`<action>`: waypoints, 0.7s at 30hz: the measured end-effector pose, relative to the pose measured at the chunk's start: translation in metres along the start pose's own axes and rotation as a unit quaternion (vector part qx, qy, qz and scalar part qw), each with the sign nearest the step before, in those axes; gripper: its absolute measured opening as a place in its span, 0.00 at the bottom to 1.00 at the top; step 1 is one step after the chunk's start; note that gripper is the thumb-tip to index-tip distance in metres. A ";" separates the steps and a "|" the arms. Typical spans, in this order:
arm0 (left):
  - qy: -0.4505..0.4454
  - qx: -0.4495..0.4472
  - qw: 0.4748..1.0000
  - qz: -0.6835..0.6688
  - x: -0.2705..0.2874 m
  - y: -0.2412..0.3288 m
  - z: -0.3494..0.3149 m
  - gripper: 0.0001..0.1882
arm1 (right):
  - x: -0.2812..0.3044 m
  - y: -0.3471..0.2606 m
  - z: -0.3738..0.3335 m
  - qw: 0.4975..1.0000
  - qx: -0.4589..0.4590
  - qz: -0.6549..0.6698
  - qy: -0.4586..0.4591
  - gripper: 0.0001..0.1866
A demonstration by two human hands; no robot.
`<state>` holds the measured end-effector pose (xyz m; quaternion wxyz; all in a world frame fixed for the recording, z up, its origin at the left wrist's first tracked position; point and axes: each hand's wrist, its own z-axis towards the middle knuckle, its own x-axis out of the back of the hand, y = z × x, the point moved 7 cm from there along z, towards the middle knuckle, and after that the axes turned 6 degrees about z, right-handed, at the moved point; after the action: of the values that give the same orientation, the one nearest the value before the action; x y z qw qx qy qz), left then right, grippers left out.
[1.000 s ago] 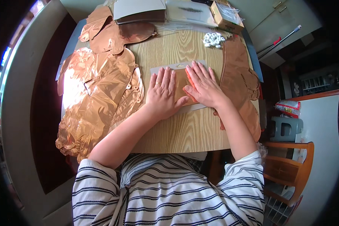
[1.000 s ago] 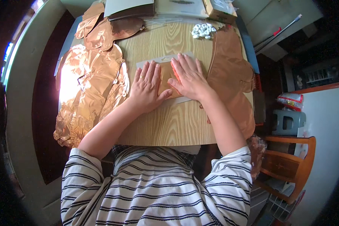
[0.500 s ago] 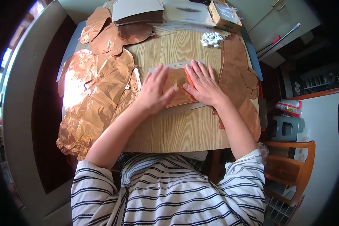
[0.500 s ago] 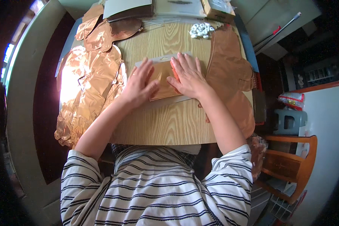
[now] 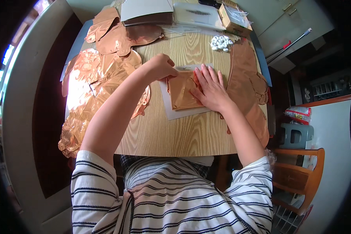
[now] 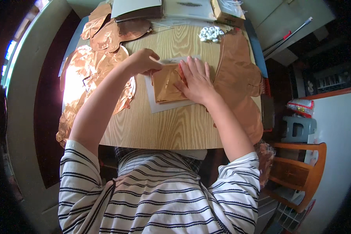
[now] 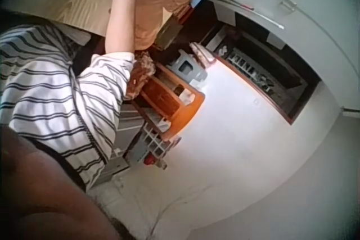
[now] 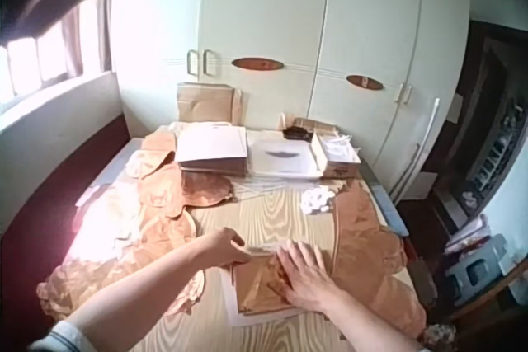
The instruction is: Folding large foil balloons and placing them into their original display packaging.
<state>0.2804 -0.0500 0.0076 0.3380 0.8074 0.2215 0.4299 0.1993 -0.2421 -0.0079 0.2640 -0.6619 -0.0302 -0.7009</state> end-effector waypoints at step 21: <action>0.198 -0.065 0.977 -0.052 -0.016 -0.010 -0.051 0.36 | 0.020 -0.043 0.092 0.940 -0.004 0.305 -0.150 0.15</action>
<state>0.2286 -0.0359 0.0120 0.3612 0.6698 0.2969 0.5768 0.2658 -0.1756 0.0359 0.4551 -0.7378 0.1370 -0.4794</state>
